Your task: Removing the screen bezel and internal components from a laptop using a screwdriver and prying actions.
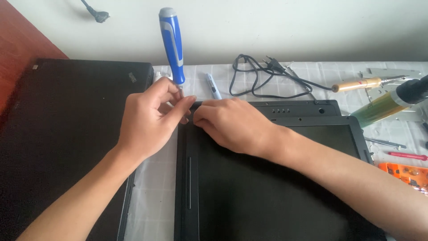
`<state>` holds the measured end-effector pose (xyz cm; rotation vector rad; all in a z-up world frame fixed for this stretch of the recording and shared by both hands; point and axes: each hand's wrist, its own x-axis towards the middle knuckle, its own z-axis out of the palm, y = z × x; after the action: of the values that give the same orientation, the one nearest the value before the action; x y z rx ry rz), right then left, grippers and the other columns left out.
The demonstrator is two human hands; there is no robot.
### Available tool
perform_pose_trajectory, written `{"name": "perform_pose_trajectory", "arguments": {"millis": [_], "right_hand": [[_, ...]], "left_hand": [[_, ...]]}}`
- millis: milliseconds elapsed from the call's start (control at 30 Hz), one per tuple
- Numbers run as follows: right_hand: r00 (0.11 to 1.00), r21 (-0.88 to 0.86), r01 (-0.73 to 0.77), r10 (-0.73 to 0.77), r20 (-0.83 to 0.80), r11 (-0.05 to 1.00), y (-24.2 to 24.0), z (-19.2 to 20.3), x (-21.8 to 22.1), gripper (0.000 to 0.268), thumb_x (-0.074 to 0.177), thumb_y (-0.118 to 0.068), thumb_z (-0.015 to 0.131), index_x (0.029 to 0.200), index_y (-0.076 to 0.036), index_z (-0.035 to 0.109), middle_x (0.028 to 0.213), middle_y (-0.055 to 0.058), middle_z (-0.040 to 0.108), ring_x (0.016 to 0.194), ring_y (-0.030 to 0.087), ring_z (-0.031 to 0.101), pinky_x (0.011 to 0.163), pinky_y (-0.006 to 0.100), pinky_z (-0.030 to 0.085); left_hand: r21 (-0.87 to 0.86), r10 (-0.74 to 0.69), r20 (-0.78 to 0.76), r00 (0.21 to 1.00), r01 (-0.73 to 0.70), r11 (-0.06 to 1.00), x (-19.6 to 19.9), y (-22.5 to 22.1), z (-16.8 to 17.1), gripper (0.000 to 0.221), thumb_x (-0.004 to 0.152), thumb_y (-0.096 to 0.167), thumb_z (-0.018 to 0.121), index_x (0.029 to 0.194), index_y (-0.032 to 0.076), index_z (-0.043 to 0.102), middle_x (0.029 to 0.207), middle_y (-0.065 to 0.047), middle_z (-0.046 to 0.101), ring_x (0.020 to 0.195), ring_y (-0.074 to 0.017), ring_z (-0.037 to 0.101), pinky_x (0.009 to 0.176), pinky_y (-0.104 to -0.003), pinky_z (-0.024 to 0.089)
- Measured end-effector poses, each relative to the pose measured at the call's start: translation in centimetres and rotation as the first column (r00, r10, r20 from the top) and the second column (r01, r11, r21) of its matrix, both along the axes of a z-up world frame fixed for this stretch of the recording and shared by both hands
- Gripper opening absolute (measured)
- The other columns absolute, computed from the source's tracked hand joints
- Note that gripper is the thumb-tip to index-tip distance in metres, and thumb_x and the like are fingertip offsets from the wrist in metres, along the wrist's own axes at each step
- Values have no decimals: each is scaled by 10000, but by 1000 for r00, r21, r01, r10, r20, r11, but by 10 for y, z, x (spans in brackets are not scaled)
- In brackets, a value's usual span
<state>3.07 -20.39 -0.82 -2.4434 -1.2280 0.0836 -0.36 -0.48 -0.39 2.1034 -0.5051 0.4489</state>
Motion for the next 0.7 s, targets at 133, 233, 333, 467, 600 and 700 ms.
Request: {"name": "perform_pose_trajectory", "arguments": {"millis": [133, 233, 333, 467, 600, 700], "right_hand": [[999, -52, 47, -48, -12, 998, 4, -3, -5, 177, 1020, -162, 517, 1003, -97, 681, 914, 70, 693, 728, 374, 664, 613, 521, 511], [999, -41, 26, -28, -42, 999, 4, -4, 0, 168, 1008, -169, 513, 1022, -96, 664, 937, 86, 699, 761, 389, 668, 668, 530, 505], [996, -36, 51, -53, -72, 998, 4, -4, -2, 169, 1011, -129, 491, 1012, -87, 655, 939, 71, 702, 741, 371, 665, 642, 501, 509], [991, -17, 67, -69, -115, 998, 2, -2, 2, 183, 1010, -172, 497, 1052, -104, 661, 1015, 78, 745, 855, 370, 686, 742, 493, 515], [984, 75, 29, -15, -179, 997, 0, 0, 7, 159, 986, -125, 525, 973, -85, 678, 925, 84, 757, 800, 327, 690, 718, 437, 510], [974, 97, 33, -10, -227, 995, 0, 7, 8, 156, 973, -118, 542, 955, -88, 694, 893, 66, 770, 782, 291, 709, 718, 408, 517]], "left_hand": [[17, 3, 0, 1000, -3, 1000, 1, 0, -1, 265, 1002, 173, 714, 854, 41, 538, 726, -46, 725, 577, -151, 758, 516, -231, 530], [-12, 21, -38, 999, -22, 1000, 1, 0, -5, 270, 1011, 155, 707, 849, 60, 514, 685, -17, 708, 550, -103, 724, 548, -208, 451], [0, 3, -1, 1000, -3, 1000, 0, -1, -1, 263, 1003, 122, 717, 844, 34, 526, 703, -46, 709, 559, -144, 737, 531, -227, 515], [-3, 18, -20, 1000, -18, 1000, 1, -1, -3, 261, 1007, 151, 713, 854, 50, 528, 697, -26, 699, 561, -123, 733, 537, -216, 469], [4, 16, -11, 1000, -16, 1000, 1, -1, -4, 264, 1001, 146, 718, 852, 47, 524, 719, -36, 711, 579, -143, 754, 527, -224, 491], [2, 18, -20, 1000, -17, 1000, 1, -1, -4, 270, 1002, 145, 718, 848, 49, 518, 715, -31, 704, 579, -138, 751, 522, -220, 481]]}}
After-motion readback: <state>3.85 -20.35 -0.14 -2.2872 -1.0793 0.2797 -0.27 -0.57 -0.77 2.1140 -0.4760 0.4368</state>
